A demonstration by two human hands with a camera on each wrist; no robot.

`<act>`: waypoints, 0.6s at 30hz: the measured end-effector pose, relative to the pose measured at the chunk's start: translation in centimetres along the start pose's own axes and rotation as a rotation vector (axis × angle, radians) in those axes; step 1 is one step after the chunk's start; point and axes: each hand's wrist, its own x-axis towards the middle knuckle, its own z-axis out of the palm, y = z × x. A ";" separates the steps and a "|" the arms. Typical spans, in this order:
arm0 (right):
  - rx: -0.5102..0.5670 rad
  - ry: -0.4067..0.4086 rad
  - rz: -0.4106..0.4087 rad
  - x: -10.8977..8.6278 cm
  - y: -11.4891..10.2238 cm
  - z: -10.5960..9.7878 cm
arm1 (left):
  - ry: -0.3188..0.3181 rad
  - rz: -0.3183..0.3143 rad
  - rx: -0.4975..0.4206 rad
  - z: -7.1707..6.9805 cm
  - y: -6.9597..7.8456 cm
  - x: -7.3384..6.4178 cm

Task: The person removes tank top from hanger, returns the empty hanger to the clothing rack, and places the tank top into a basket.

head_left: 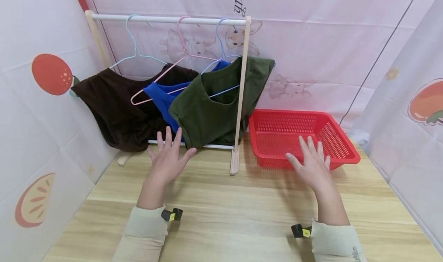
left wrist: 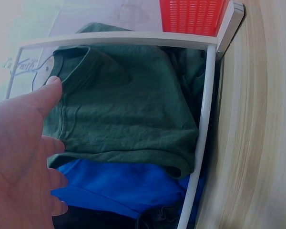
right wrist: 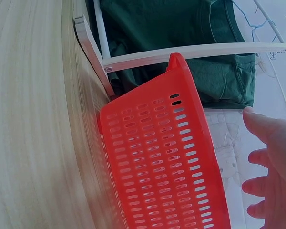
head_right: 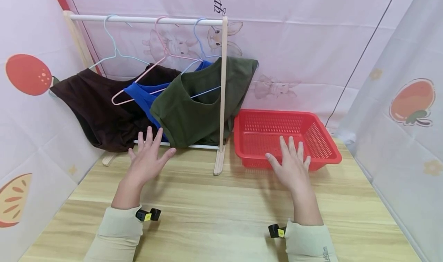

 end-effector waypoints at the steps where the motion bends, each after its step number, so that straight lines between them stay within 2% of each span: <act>1: 0.001 0.000 -0.001 0.0 0.0 0.0 | 0.000 -0.001 0.001 0.0 0.0 0.0; 18: 0.025 0.008 -0.017 0.1 -0.1 0.0 | 0.003 0.014 0.008 -0.2 0.3 0.2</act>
